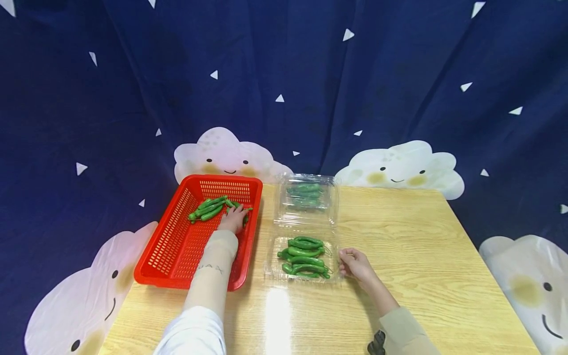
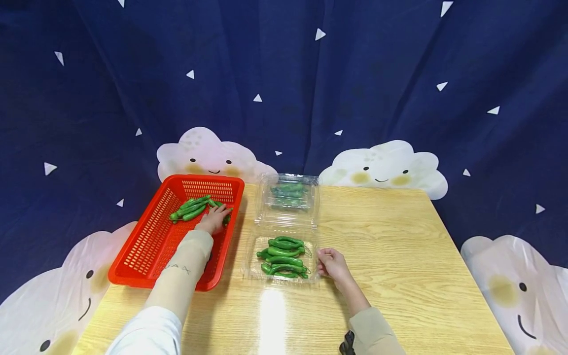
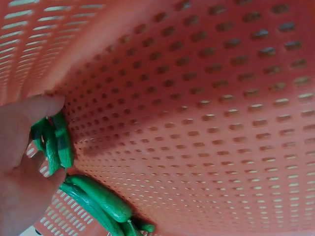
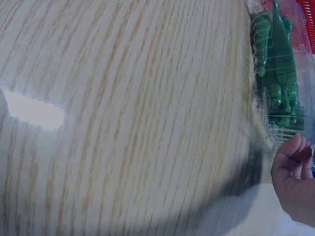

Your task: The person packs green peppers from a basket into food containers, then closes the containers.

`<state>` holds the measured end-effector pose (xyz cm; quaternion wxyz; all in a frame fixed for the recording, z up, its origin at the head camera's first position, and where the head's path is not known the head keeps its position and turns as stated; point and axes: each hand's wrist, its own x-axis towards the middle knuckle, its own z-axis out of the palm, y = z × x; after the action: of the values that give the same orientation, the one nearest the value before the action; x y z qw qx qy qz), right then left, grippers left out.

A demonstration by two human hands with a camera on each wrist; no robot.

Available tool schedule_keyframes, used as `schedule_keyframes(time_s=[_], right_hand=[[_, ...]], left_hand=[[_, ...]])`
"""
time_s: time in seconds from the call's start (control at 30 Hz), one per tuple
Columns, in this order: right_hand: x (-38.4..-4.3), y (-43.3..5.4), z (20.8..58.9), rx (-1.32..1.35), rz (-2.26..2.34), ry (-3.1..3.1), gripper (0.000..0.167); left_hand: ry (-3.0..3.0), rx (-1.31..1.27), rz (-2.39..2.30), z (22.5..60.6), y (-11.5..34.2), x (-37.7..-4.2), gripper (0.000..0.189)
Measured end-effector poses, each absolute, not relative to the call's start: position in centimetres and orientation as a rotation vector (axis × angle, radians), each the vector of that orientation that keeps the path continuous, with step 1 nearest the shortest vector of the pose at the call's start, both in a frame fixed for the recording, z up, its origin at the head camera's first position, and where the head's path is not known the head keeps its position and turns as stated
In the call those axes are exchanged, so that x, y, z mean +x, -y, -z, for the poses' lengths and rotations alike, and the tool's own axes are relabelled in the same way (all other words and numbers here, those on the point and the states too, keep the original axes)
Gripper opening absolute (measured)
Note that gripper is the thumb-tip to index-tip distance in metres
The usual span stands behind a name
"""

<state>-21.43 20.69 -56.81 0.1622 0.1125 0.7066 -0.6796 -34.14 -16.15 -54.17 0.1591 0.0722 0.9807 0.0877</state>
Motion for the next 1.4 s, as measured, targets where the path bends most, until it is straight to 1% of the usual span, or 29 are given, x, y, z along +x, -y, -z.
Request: schedule_keyframes(time_s=[0.3,0.37,0.5,0.57,0.63,0.8,0.9,1.07,1.27,1.4], right_hand=[[-21.4,-20.6,56.8,0.302,1.940,-2.015,0.034],[-21.4,-20.6,56.8,0.302,1.942,-2.016,0.033],[-21.4,-20.6,56.8,0.298,1.940,-2.022,0.033],[-21.4,-20.6,56.8,0.305,1.943,-2.021,0.032],[-21.3,-20.6,56.7,0.309,1.945,-2.019,0.033],[-21.3,-20.7,56.6,0.318,1.945,-2.024,0.033],[-21.3,-20.6,56.6,0.320,1.948,-2.023,0.033],[-21.3,-20.5,56.6,0.330,1.954,-2.019,0.033],[-21.4,-20.5,56.6,0.338,1.948,-2.018,0.033],[-21.5,-20.5,56.8,0.344,1.948,-2.016,0.032]], left_hand=[[-2.967,0.293,-0.019,54.3,15.8,-33.0,0.040],[-2.964,0.284,-0.014,54.3,15.7,-32.8,0.042],[-2.877,0.224,-0.071,54.3,15.7,-32.6,0.054],[-2.848,0.194,-0.121,54.3,15.8,-32.4,0.054],[-2.849,0.166,-0.172,54.3,16.0,-32.3,0.047],[-2.935,0.147,-0.271,54.5,16.2,-32.4,0.019],[-2.998,0.097,-0.378,54.7,16.4,-32.4,0.017],[-3.069,0.013,-0.739,54.0,16.3,-33.0,0.019],[-3.123,0.086,-1.122,51.7,15.5,-34.2,0.033],[-3.211,0.204,-1.233,49.9,14.1,-34.8,0.036]])
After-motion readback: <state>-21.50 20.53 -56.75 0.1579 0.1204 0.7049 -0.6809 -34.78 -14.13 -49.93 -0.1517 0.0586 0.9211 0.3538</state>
